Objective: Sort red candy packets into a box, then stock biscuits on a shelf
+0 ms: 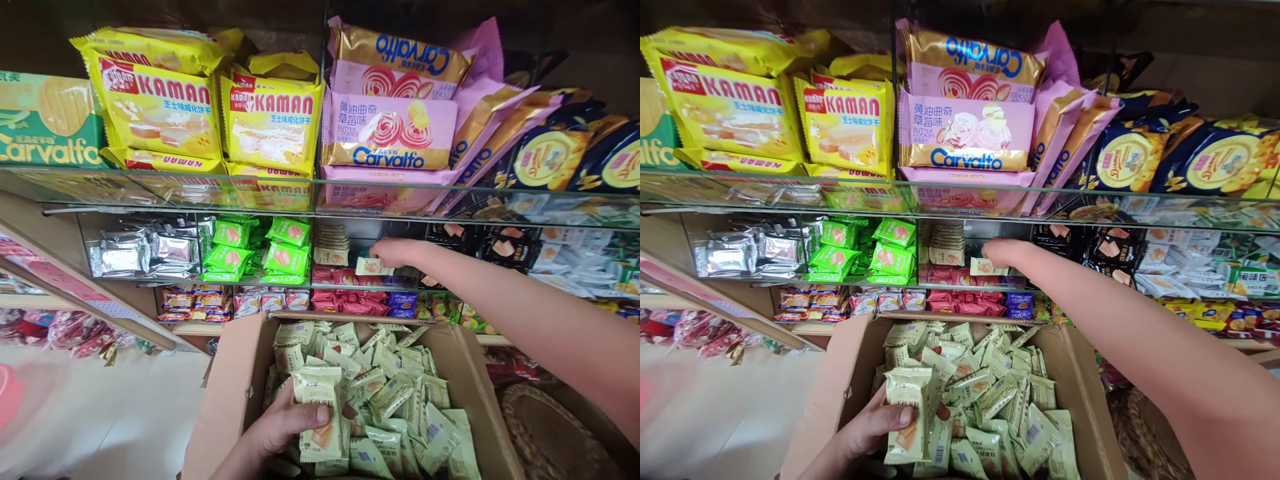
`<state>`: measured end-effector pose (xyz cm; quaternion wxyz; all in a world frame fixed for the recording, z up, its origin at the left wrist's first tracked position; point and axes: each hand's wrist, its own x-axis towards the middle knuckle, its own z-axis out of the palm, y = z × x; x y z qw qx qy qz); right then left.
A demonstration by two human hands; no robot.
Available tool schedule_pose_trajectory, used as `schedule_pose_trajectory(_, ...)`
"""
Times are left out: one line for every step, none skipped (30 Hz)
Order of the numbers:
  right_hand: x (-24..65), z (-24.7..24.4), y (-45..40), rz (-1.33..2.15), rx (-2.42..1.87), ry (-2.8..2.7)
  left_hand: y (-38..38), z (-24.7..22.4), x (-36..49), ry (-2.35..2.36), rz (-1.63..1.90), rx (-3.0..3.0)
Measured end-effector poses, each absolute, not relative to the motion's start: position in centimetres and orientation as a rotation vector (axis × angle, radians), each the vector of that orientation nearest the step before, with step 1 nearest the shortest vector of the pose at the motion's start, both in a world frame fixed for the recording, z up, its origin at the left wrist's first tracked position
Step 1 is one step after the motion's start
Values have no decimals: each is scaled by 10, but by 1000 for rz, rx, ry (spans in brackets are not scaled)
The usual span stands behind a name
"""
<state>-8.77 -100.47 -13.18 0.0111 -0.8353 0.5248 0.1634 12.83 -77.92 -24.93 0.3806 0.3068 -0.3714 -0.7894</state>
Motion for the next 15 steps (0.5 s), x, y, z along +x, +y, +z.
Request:
schedule_pose_trajectory(-86,-131,-1004,559,-2599,1646,-779,-251,128,-939,-2012,790)
schedule_pose_trajectory(-83,-131,-1003,603,-2587,1659,-779,-252,129,-929,-2015,797)
schedule_pose_trajectory(-81,-131,-1002,641,-2570,1675,-778,-253,129,-918,-2022,801)
schedule_pose_trajectory(-78,-131,-1002,673,-2548,1693,-778,-253,129,-908,-2032,801)
schedule_pose_trajectory(-77,-132,-1003,693,-2526,1711,-778,-253,129,-903,-2042,802)
schedule_pose_trajectory(-76,-133,-1004,703,-2505,1729,-778,-253,130,-902,-2047,803)
schedule_pose_trajectory(-76,-134,-1007,698,-2485,1750,-778,-253,130,-904,-2045,803)
schedule_pose_trajectory(-77,-134,-1010,677,-2468,1774,-778,-253,130,-907,-2040,801)
schedule_pose_trajectory(-78,-135,-1015,640,-2454,1802,-778,-253,131,-914,-2033,798)
schedule_pose_trajectory(-79,-135,-1020,590,-2439,1832,-778,-254,131,-924,-2030,796)
schedule_pose_trajectory(-81,-136,-1026,529,-2424,1862,-778,-254,131,-935,-2032,796)
schedule_pose_trajectory(-82,-137,-1032,458,-2409,1887,-779,-254,131,-942,-2042,799)
schedule_pose_trajectory(-83,-138,-1038,378,-2395,1903,-779,-254,130,-944,-2055,803)
schedule_pose_trajectory(-83,-139,-1044,290,-2385,1909,-779,-253,130,-940,-2066,809)
schedule_pose_trajectory(-82,-141,-1050,198,-2381,1903,-778,-251,129,-928,-2070,812)
